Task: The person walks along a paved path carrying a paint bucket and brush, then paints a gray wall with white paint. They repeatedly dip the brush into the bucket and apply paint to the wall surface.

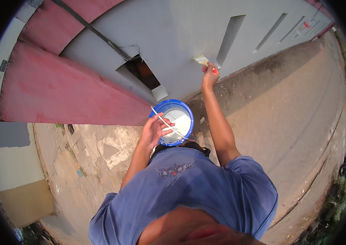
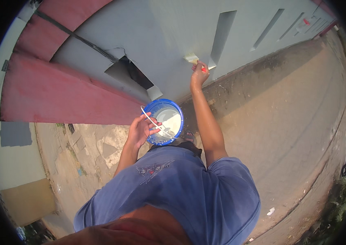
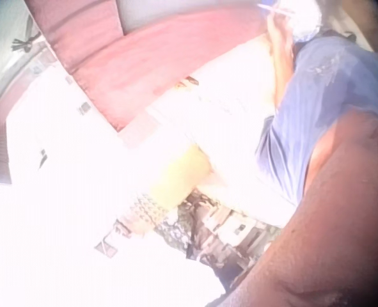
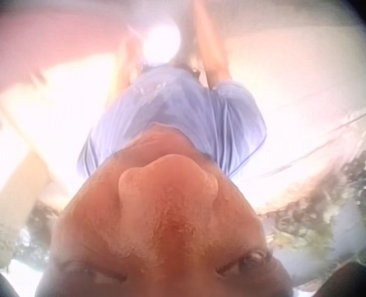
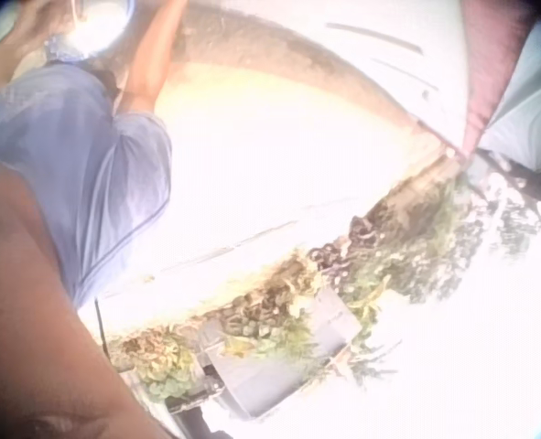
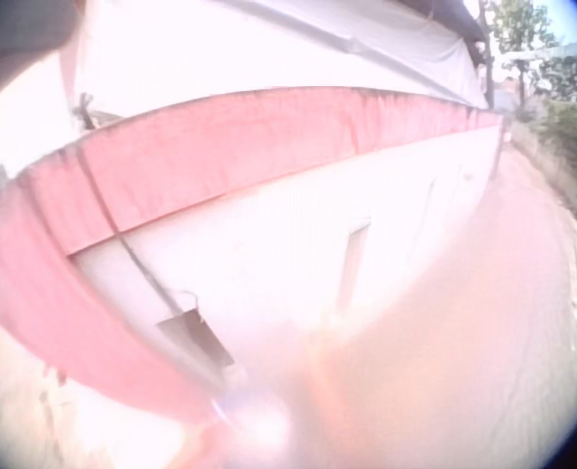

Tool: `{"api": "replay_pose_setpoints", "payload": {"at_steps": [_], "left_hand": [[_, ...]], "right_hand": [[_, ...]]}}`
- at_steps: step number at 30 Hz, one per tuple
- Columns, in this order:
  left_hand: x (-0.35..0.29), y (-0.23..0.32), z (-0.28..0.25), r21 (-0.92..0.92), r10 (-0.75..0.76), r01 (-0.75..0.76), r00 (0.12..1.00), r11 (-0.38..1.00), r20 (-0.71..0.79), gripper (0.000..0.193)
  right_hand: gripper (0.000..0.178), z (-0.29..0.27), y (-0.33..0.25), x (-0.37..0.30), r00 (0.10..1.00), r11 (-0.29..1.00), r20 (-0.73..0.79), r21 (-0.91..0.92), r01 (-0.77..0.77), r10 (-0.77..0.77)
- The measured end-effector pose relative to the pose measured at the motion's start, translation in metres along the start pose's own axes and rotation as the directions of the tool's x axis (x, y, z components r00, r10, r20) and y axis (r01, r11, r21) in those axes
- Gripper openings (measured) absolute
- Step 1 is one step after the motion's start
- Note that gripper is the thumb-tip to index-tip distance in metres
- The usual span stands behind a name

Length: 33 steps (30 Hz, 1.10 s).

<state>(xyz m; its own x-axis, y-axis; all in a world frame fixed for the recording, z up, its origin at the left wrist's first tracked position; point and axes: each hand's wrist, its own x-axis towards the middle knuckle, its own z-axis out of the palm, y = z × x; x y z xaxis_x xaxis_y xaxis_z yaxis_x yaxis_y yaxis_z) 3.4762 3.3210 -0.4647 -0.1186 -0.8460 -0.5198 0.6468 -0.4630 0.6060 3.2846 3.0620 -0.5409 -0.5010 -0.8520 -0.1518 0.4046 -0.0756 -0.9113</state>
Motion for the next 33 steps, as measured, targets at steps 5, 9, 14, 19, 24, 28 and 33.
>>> {"api": "replay_pose_setpoints", "payload": {"at_steps": [5,9,14,19,24,28,33], "left_hand": [[-0.001,0.014,0.001,0.047,-0.038,0.034,0.996,0.998,0.084,0.047],[-0.001,0.027,0.002,0.096,-0.066,0.054,0.99,0.994,0.123,0.048],[-0.005,0.035,0.0,0.119,-0.087,0.068,0.982,0.991,0.168,0.048],[-0.007,0.045,-0.005,0.124,-0.126,0.106,0.977,0.987,0.173,0.041],[-0.005,0.051,-0.011,0.133,-0.151,0.125,0.965,0.983,0.213,0.041],[-0.005,0.055,-0.017,0.153,-0.177,0.143,0.956,0.978,0.233,0.04],[-0.006,0.06,-0.023,0.168,-0.215,0.176,0.943,0.97,0.255,0.04]], "right_hand": [[0.021,0.067,-0.162,-0.011,0.929,0.903,0.113,0.302,0.305,-0.352],[0.023,0.107,-0.253,-0.032,0.874,0.798,0.191,0.526,0.293,-0.447],[0.023,0.093,-0.213,-0.038,0.916,0.828,0.146,0.497,0.259,-0.374],[0.018,0.019,-0.092,-0.055,0.995,0.986,-0.088,0.153,0.062,-0.049],[0.019,0.027,-0.115,-0.06,0.994,0.994,-0.028,-0.018,0.11,-0.11],[0.021,0.073,-0.207,-0.062,0.842,0.787,0.111,0.437,0.436,-0.528],[0.022,0.085,-0.194,-0.074,0.934,0.829,0.045,0.478,0.291,-0.354]]}}
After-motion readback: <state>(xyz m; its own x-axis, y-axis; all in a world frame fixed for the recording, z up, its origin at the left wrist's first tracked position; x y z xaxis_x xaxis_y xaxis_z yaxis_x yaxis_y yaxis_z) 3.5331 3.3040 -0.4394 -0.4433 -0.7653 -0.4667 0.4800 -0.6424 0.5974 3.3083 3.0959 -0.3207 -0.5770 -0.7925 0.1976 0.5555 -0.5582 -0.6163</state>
